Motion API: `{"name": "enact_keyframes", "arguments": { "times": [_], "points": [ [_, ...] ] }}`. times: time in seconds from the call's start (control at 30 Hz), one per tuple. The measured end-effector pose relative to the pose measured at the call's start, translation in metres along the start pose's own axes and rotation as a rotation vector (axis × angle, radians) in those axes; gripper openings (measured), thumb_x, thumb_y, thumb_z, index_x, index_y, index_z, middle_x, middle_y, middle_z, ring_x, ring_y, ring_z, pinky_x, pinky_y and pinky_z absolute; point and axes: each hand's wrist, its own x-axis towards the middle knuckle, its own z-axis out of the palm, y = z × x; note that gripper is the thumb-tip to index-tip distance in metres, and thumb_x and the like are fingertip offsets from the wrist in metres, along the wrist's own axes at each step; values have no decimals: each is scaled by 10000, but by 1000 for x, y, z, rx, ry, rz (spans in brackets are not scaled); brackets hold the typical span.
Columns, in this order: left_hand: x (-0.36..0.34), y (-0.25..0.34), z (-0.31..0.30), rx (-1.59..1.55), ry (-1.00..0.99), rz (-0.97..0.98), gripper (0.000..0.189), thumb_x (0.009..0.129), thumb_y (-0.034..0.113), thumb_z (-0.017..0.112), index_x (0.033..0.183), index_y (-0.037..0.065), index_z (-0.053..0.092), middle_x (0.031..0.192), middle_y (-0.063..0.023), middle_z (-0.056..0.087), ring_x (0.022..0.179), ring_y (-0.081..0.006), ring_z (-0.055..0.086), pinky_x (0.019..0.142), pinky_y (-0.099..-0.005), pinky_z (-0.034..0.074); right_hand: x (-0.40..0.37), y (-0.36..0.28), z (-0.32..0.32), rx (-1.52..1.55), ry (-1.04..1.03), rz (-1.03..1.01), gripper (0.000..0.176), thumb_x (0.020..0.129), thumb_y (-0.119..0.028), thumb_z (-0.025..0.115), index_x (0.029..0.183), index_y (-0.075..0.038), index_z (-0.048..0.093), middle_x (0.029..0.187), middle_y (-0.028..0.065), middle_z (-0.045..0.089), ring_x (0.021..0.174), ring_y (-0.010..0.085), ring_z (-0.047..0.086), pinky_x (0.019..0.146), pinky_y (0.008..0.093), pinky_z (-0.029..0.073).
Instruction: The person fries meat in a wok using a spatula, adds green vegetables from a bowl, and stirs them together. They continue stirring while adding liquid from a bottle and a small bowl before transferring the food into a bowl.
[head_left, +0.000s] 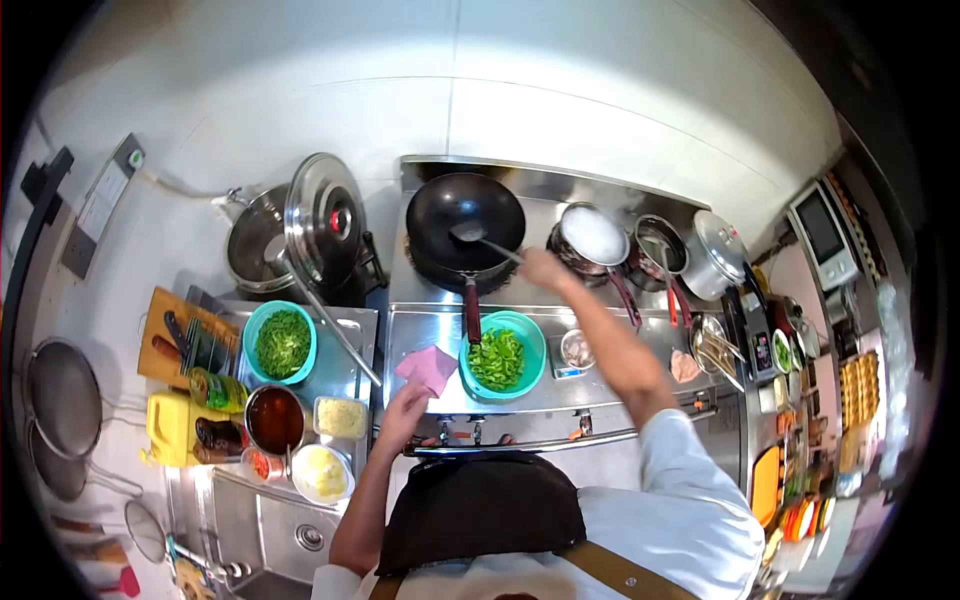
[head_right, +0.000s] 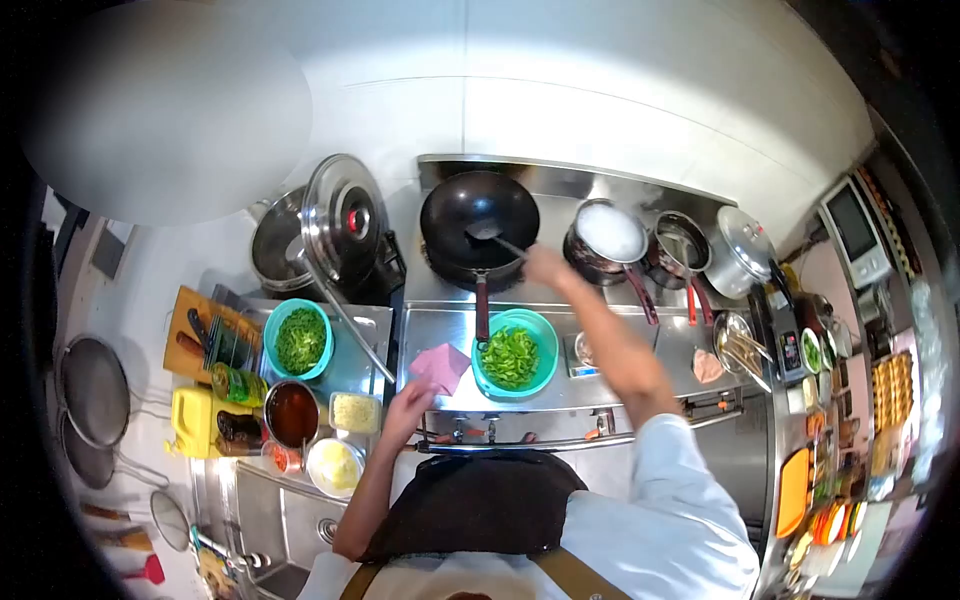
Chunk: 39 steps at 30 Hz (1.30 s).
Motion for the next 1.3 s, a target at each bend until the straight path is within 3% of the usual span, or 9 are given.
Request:
{"name": "enact_keyframes", "arguments": {
  "times": [0.07, 0.1, 0.2, 0.33, 0.37, 0.57, 0.83, 1.03, 1.3],
  "points": [
    [-51, -28, -1, 56, 210, -92, 357, 876, 168, 600, 1189, 16, 519, 1073, -82, 597, 994, -152, 560, 860, -272, 440, -26, 22, -65, -74, -59, -33, 364, 715, -115, 533, 1046, -2, 635, 880, 217, 651, 841, 340, 642, 750, 405, 497],
    [-104, -33, -83, 178, 285, -182, 361, 870, 174, 603, 1184, 14, 523, 1052, -86, 605, 979, -157, 567, 856, -269, 441, -15, -16, -40, 83, -147, -14, 345, 707, -105, 530, 1014, 1, 647, 803, 199, 659, 756, 318, 658, 681, 397, 515],
    [-148, -102, -88, 287, 385, -427, 382, 852, 191, 601, 1172, -4, 529, 966, -101, 626, 906, -165, 590, 816, -268, 457, -14, 4, -101, -99, -330, -52, 289, 714, -92, 506, 937, 6, 661, 587, 135, 608, 490, 250, 595, 423, 369, 462],
    [-173, -113, -75, 333, 454, -350, 397, 844, 202, 597, 1174, -6, 528, 917, -101, 628, 844, -163, 592, 771, -279, 465, -24, -10, -78, -242, -256, -193, 267, 769, -123, 458, 838, 60, 640, 573, 167, 600, 461, 286, 591, 423, 390, 484],
    [-170, -106, -65, 309, 469, -367, 393, 847, 197, 595, 1180, -2, 527, 917, -102, 628, 834, -163, 590, 762, -281, 465, -13, 6, -44, -16, -132, -157, 277, 785, -130, 451, 836, 75, 630, 622, 202, 617, 490, 314, 613, 458, 413, 514],
    [-157, -83, -9, 354, 591, -282, 368, 858, 177, 592, 1180, 9, 536, 863, -96, 641, 792, -173, 604, 740, -285, 473, 38, 35, 102, 172, 149, 6, 247, 845, -181, 480, 1002, -21, 584, 902, 247, 627, 888, 411, 600, 780, 513, 463],
    [-211, -64, 30, 519, 636, -417, 393, 848, 216, 609, 1185, 28, 534, 939, -155, 653, 862, -242, 639, 774, -329, 488, 44, 11, 29, 134, 417, -144, 289, 897, -215, 455, 1117, -51, 547, 877, 215, 634, 810, 403, 609, 717, 498, 480],
    [-232, -110, 47, 494, 598, -406, 412, 851, 298, 574, 1177, 50, 535, 958, -150, 659, 902, -288, 634, 809, -373, 485, -18, -47, -28, 194, 440, -377, 280, 908, -288, 456, 962, -55, 603, 804, 226, 618, 771, 419, 585, 680, 505, 451],
    [-223, -92, 52, 521, 679, -411, 373, 860, 252, 535, 1175, 53, 511, 927, -126, 668, 889, -323, 625, 789, -405, 484, -131, -158, 41, 377, 256, -817, 229, 850, -235, 590, 985, -51, 613, 700, 158, 632, 637, 348, 618, 577, 425, 470]
  ]
}}
